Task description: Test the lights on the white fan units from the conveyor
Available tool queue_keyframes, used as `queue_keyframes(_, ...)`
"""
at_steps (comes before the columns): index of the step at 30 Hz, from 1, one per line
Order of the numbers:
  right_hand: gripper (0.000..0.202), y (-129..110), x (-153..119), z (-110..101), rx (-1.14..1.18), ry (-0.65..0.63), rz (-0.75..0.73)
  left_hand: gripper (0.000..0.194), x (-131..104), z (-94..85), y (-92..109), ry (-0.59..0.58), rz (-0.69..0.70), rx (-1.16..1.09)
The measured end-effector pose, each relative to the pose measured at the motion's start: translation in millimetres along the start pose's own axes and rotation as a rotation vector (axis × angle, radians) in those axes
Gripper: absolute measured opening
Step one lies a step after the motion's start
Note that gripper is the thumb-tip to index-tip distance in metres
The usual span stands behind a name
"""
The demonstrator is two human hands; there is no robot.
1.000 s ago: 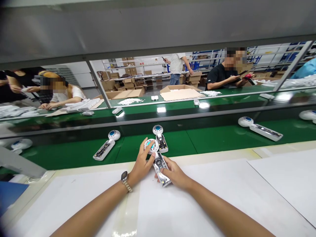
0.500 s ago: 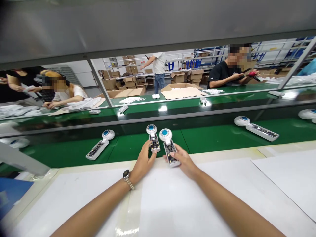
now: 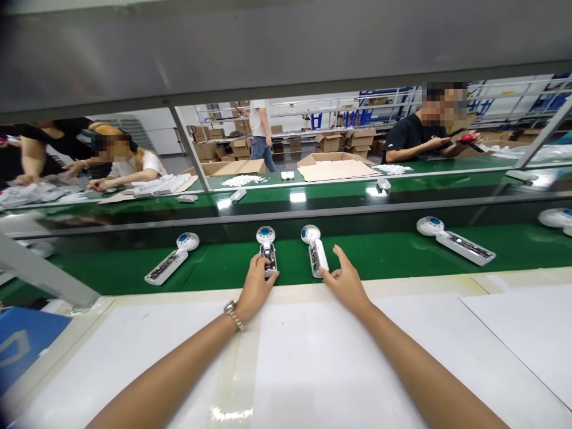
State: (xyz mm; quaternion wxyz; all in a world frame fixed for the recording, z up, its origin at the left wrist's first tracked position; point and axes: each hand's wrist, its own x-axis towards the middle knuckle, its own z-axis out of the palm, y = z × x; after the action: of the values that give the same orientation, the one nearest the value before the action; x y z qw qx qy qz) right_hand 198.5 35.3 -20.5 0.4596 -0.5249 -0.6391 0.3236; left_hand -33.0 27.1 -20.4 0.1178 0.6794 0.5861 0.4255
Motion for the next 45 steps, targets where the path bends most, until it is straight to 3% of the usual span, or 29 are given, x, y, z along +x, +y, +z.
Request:
queue_keyframes(3,0.055,-11,-12,5,0.014,-0.022,-0.162,0.015,-1,0.6,5,0.023,0.021,-0.039)
queue_keyframes(6,0.044,-22,-26,18,0.126,-0.079,-0.248,0.018,-10,3.7,17,-0.006,0.132,-0.101)
queue_keyframes(10,0.048,-36,-42,39,0.304,-0.226,-0.198,0.017,-24,2.5,36,-0.146,0.464,-0.051)
queue_keyframes(13,0.046,-40,-44,44,0.408,-0.181,-0.142,0.022,-27,-3.4,44,-0.24,0.757,0.016)
queue_keyframes(15,0.045,-39,-41,42,0.493,-0.125,-0.078,0.029,-25,-7.1,45,-0.257,0.848,0.016)
queue_keyframes(17,0.045,-36,-38,40,0.607,-0.13,0.035,0.035,-24,-9.5,43,-0.245,0.818,-0.028)
queue_keyframes(21,0.033,-34,-35,38,0.83,-0.299,0.315,0.034,-21,-10.3,36,-0.143,0.567,-0.114)
queue_keyframes(24,0.032,-38,-39,39,0.893,-0.444,0.345,0.035,-18,-9.9,35,-0.06,0.366,-0.146)
queue_keyframes(27,0.036,-42,-45,40,0.845,-0.549,0.3,0.038,-16,-10.7,36,-0.045,0.261,-0.164)
queue_keyframes(32,0.046,-46,-49,41,0.762,-0.64,0.244,0.036,-17,-12.0,38,-0.024,0.253,-0.177)
queue_keyframes(45,0.046,-40,-48,42,0.705,-0.642,0.209,0.034,-16,-11.2,36,-0.002,0.34,-0.187)
